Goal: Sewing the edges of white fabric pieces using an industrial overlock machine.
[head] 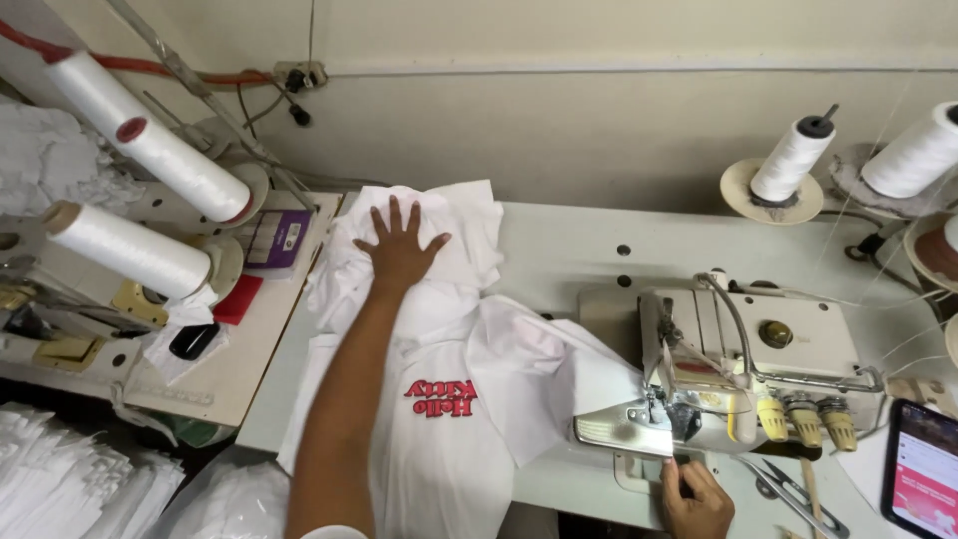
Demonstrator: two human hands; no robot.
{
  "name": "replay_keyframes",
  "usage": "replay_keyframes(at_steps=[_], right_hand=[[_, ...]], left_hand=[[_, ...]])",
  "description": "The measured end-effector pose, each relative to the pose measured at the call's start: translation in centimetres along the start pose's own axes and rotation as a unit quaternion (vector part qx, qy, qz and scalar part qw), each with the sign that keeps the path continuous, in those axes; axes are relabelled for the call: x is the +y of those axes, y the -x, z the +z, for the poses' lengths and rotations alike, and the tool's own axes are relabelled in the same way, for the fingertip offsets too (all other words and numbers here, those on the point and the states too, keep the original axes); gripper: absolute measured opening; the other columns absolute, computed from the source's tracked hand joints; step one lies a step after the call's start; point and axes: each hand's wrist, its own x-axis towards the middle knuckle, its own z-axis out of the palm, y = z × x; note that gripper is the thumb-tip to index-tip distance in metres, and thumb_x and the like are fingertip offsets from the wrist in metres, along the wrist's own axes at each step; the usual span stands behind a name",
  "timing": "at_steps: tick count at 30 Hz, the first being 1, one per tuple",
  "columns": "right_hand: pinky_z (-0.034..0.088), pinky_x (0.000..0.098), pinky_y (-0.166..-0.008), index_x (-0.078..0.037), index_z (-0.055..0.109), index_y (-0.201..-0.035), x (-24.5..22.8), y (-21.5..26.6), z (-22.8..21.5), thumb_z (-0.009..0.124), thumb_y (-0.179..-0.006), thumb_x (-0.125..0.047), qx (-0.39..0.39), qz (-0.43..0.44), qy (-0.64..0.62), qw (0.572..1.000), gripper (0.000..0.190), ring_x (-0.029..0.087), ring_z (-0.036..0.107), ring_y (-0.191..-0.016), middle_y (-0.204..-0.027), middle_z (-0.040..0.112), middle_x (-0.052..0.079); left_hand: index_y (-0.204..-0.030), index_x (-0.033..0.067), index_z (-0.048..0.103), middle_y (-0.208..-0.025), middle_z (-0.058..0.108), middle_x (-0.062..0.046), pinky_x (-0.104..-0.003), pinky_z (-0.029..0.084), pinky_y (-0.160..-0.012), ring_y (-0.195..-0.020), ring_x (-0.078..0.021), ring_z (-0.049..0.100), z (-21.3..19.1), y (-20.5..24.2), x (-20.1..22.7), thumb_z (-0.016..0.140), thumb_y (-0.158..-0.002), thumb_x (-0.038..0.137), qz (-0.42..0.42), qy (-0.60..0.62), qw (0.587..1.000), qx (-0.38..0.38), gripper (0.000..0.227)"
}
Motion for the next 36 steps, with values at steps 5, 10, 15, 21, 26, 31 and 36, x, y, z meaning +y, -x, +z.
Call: replay_keyframes(at_steps=[5,10,15,21,26,31,36], right_hand=[[0.024,0.0267,-0.055,-0.007,0.045,-0.060,1.0,0.4,0.0,0.066,-0.095,-0.003,-0.021,-0.014,-0.012,1.000,0.041,0.013,0.029,-0.055,-0.058,0.037,0.000],[0.027,0.0270,-0.055,-0.007,0.049,-0.060,1.3,0.7,0.1,0.066,-0.096,-0.007,-0.050,0.025,-0.003,0.998,0.040,0.012,0.034,-0.054,-0.057,0.042,-0.001],[0.024,0.0306,-0.053,-0.007,0.042,-0.060,0.0,-0.3,-0.5,0.064,-0.095,-0.006,-0.048,-0.010,-0.018,0.999,0.042,0.013,0.030,-0.054,-0.059,0.033,0.000],[0.026,0.0305,-0.052,-0.008,0.045,-0.058,1.5,0.4,-0.2,0.065,-0.094,-0.008,-0.046,-0.002,-0.027,0.999,0.041,0.013,0.033,-0.053,-0.056,0.036,-0.001],[0.030,0.0328,-0.053,-0.009,0.043,-0.061,0.8,0.2,-0.9,0.065,-0.095,-0.009,-0.031,0.000,-0.033,0.999,0.041,0.015,0.035,-0.054,-0.059,0.035,0.000],[0.028,0.0315,-0.051,-0.009,0.043,-0.059,1.6,0.3,-0.9,0.068,-0.095,-0.015,-0.060,0.038,-0.048,0.996,0.044,0.013,0.037,-0.054,-0.058,0.039,-0.002],[0.047,0.0336,-0.054,-0.008,0.069,-0.069,1.3,0.1,-2.5,0.075,-0.093,-0.014,-0.145,0.138,-0.149,0.968,0.025,0.022,0.059,-0.054,-0.058,0.061,0.009]], left_hand=[[-0.167,0.0261,0.010,-0.173,-0.008,-0.009,-0.087,0.011,-0.106,-0.154,-0.0490,-0.009,2.6,-0.3,0.9,0.027,-0.094,0.079,-0.033,-0.016,0.996,0.084,0.091],[-0.167,0.0172,0.003,-0.171,-0.013,-0.019,-0.088,0.005,-0.106,-0.154,-0.0436,-0.016,1.3,4.1,3.4,0.023,-0.086,0.089,0.030,-0.079,0.993,0.078,0.110],[-0.164,0.0363,-0.010,-0.172,-0.023,-0.004,-0.091,0.010,-0.102,-0.154,-0.0438,-0.020,5.5,4.8,3.1,0.075,-0.060,0.083,0.088,-0.250,0.963,0.041,0.143],[-0.167,0.0290,0.001,-0.172,-0.007,-0.018,-0.085,0.013,-0.109,-0.156,-0.0477,-0.007,8.3,1.1,4.1,0.068,-0.088,0.016,-0.025,-0.212,0.961,0.178,0.104],[-0.130,0.0123,0.063,-0.114,0.070,-0.012,-0.047,0.054,-0.082,-0.106,-0.0344,0.066,7.9,9.3,8.0,0.050,-0.097,0.023,0.029,-0.109,0.986,0.123,0.037],[-0.118,0.0157,0.060,-0.070,0.080,0.000,-0.030,0.054,-0.076,-0.059,-0.0151,0.076,11.1,12.9,11.9,0.074,-0.080,0.052,0.043,0.084,0.957,-0.276,0.054],[-0.125,-0.0137,0.065,-0.116,0.067,-0.038,-0.067,0.045,-0.101,-0.116,-0.0564,0.060,20.3,2.7,10.4,0.065,-0.091,0.000,0.212,0.322,0.913,0.136,0.037]])
